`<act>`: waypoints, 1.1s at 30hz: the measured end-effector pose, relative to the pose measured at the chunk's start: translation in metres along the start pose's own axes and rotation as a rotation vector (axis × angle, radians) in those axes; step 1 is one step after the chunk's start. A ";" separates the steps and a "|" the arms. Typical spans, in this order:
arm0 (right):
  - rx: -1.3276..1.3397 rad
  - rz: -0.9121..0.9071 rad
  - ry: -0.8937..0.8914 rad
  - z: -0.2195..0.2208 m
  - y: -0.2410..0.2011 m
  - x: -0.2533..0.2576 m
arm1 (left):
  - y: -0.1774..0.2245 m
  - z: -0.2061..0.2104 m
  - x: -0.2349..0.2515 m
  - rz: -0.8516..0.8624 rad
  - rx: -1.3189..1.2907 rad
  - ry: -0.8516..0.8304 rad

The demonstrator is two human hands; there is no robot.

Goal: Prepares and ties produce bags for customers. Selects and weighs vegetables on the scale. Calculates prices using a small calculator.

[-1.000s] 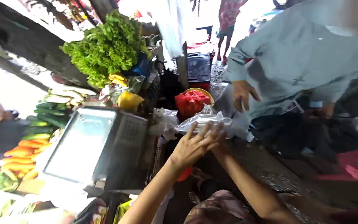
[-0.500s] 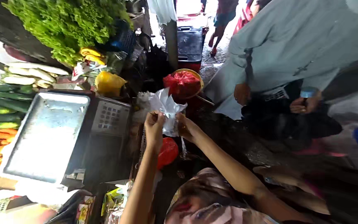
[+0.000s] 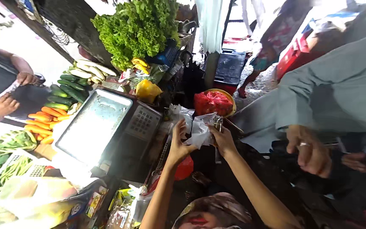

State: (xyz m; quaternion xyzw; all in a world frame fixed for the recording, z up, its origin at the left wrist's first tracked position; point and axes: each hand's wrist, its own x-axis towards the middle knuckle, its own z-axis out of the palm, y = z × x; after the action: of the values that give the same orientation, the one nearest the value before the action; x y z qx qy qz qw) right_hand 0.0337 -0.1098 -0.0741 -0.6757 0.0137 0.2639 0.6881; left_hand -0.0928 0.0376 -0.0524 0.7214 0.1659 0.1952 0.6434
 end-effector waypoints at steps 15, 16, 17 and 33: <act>-0.346 -0.220 0.172 -0.018 0.017 0.040 | -0.023 0.008 0.018 -0.225 -0.101 0.378; -0.392 -0.237 0.177 -0.021 0.020 0.044 | -0.026 0.009 0.020 -0.224 -0.117 0.418; -0.449 -0.258 0.175 -0.025 0.023 0.047 | -0.029 0.009 0.022 -0.230 -0.114 0.444; -0.199 -0.092 -0.395 0.049 -0.012 0.014 | -0.024 0.029 0.012 -0.164 -0.131 0.626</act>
State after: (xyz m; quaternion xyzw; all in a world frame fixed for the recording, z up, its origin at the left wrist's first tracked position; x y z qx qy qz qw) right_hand 0.0342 -0.0580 -0.0640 -0.6752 -0.1782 0.3598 0.6188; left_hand -0.0676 0.0218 -0.0777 0.5677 0.4002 0.3654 0.6198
